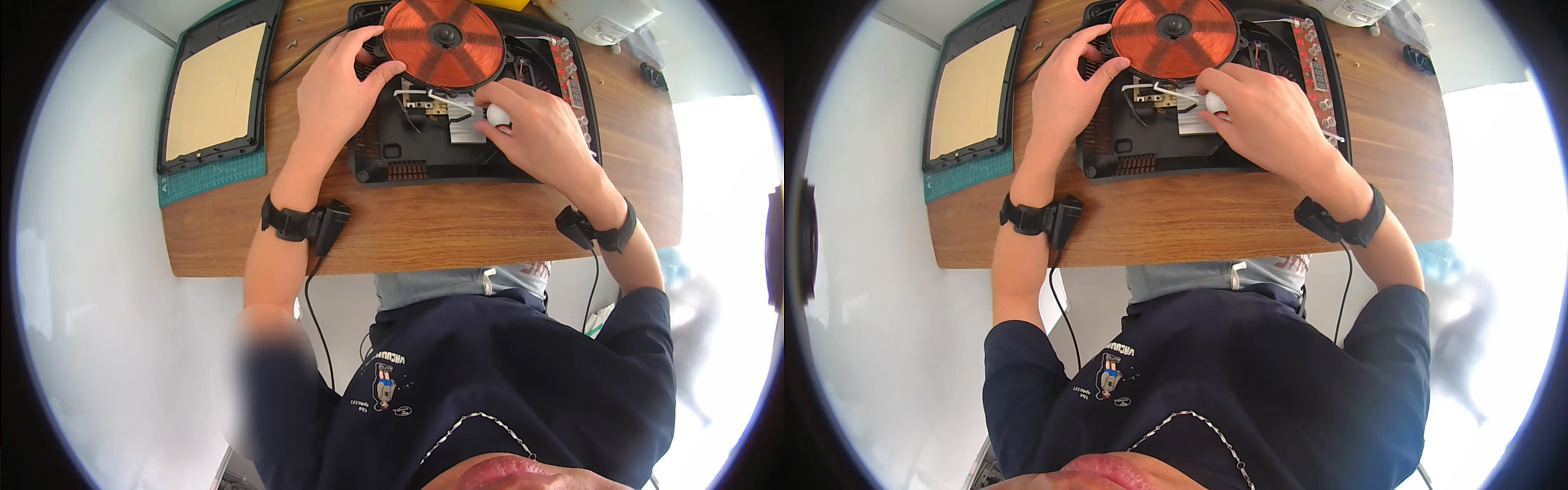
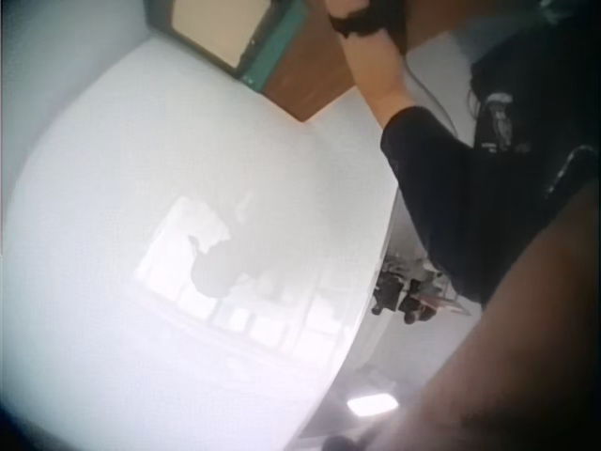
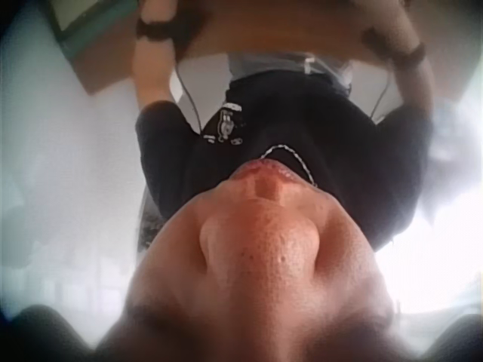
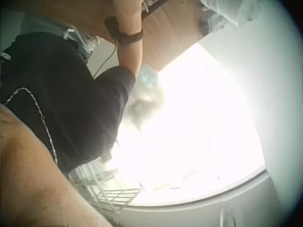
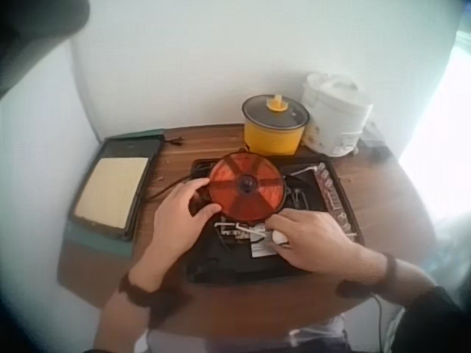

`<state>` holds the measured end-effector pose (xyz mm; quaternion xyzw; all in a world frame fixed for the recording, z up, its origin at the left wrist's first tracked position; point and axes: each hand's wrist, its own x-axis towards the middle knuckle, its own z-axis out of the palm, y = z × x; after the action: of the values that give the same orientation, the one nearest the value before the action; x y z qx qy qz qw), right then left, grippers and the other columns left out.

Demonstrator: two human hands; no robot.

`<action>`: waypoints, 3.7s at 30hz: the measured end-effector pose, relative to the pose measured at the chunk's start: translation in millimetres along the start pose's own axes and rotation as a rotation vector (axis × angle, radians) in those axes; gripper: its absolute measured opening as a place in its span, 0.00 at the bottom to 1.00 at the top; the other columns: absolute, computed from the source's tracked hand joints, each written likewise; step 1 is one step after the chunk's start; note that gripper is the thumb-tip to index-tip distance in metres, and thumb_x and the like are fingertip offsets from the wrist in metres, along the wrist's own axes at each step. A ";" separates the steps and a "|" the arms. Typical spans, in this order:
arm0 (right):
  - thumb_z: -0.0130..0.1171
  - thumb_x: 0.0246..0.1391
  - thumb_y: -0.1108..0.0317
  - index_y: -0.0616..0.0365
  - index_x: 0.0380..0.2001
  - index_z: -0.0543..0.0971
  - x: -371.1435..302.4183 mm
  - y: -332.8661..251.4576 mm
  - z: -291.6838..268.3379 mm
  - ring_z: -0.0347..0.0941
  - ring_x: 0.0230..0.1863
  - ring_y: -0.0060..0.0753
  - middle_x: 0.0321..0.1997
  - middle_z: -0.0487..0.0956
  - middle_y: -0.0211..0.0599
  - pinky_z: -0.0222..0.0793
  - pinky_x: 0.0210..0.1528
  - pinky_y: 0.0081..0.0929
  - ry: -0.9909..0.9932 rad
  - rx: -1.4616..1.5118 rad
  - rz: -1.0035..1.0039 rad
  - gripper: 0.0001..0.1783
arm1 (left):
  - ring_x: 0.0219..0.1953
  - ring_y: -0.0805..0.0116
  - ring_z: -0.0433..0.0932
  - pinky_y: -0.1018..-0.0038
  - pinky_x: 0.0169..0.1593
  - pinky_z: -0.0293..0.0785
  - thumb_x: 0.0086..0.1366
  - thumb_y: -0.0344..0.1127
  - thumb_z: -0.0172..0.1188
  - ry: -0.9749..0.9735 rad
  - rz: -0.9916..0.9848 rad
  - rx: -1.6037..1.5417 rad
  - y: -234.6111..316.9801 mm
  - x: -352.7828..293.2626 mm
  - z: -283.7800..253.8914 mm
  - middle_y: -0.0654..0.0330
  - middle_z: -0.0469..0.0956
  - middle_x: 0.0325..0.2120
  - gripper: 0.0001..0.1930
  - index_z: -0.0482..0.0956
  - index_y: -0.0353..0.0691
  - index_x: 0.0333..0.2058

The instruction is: The person assembles an induction cooktop by connecting wires to the internal circuit board, installing a copper coil, and securing components with screws. They then place the top cover onto the unit and fasten it.

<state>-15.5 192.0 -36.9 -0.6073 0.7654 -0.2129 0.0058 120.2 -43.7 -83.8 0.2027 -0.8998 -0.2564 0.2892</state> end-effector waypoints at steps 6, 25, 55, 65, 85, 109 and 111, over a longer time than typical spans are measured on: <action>0.68 0.54 0.68 0.52 0.39 0.78 12.5 -6.0 5.9 0.80 0.34 0.45 0.34 0.82 0.34 0.74 0.33 0.41 -0.021 0.019 0.031 0.11 | 0.39 0.64 0.81 0.64 0.39 0.78 0.61 0.57 0.69 0.007 0.063 0.006 -5.9 -1.0 0.6 0.64 0.79 0.38 0.29 0.79 0.49 0.56; 0.65 0.51 0.72 0.50 0.37 0.77 12.3 -7.1 11.7 0.79 0.30 0.48 0.30 0.80 0.34 0.72 0.29 0.42 0.175 0.036 -0.014 0.10 | 0.30 0.67 0.75 0.72 0.33 0.72 0.55 0.29 0.73 -0.379 0.413 -0.088 6.9 -2.0 -32.7 0.64 0.72 0.28 0.08 0.87 0.42 0.34; 0.66 0.49 0.72 0.51 0.40 0.78 23.5 -7.5 19.6 0.79 0.33 0.46 0.32 0.78 0.34 0.75 0.32 0.41 0.157 -0.040 -0.034 0.13 | 0.35 0.66 0.77 0.67 0.35 0.77 0.55 0.27 0.70 -0.228 0.458 0.158 4.3 -2.6 -22.9 0.64 0.70 0.28 0.06 0.82 0.42 0.30; 0.67 0.51 0.71 0.51 0.40 0.79 16.8 -5.6 16.7 0.80 0.33 0.45 0.34 0.80 0.33 0.76 0.31 0.39 0.225 -0.009 -0.088 0.12 | 0.35 0.62 0.76 0.65 0.36 0.75 0.58 0.27 0.69 -0.276 0.456 0.159 5.5 -1.9 -24.0 0.63 0.70 0.29 0.06 0.81 0.42 0.33; 0.69 0.62 0.65 0.63 0.40 0.78 -95.4 137.0 -104.1 0.75 0.26 0.24 0.25 0.79 0.35 0.72 0.29 0.22 1.222 0.563 0.388 0.13 | 0.35 0.60 0.74 0.63 0.36 0.71 0.58 0.29 0.69 -0.301 0.356 0.148 17.6 0.0 -20.4 0.61 0.67 0.27 0.05 0.81 0.41 0.31; 0.54 0.71 0.62 0.56 0.27 0.74 -20.8 198.2 -84.8 0.64 0.10 0.21 0.16 0.74 0.31 0.59 0.11 0.18 1.230 0.691 0.279 0.16 | 0.35 0.60 0.74 0.63 0.38 0.72 0.58 0.28 0.68 -0.309 0.327 0.157 24.5 -1.3 -22.0 0.61 0.70 0.28 0.04 0.81 0.39 0.31; 0.54 0.71 0.62 0.57 0.28 0.74 -22.2 203.1 -81.9 0.65 0.11 0.20 0.17 0.74 0.31 0.59 0.11 0.18 1.258 0.691 0.310 0.16 | 0.36 0.60 0.74 0.64 0.39 0.72 0.58 0.27 0.68 -0.319 0.316 0.158 24.2 -0.5 -22.2 0.60 0.70 0.28 0.05 0.81 0.38 0.31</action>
<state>-219.8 273.6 -35.6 -0.2186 0.5904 -0.7470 -0.2136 129.2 -32.0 -54.5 0.0382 -0.9718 -0.1657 0.1633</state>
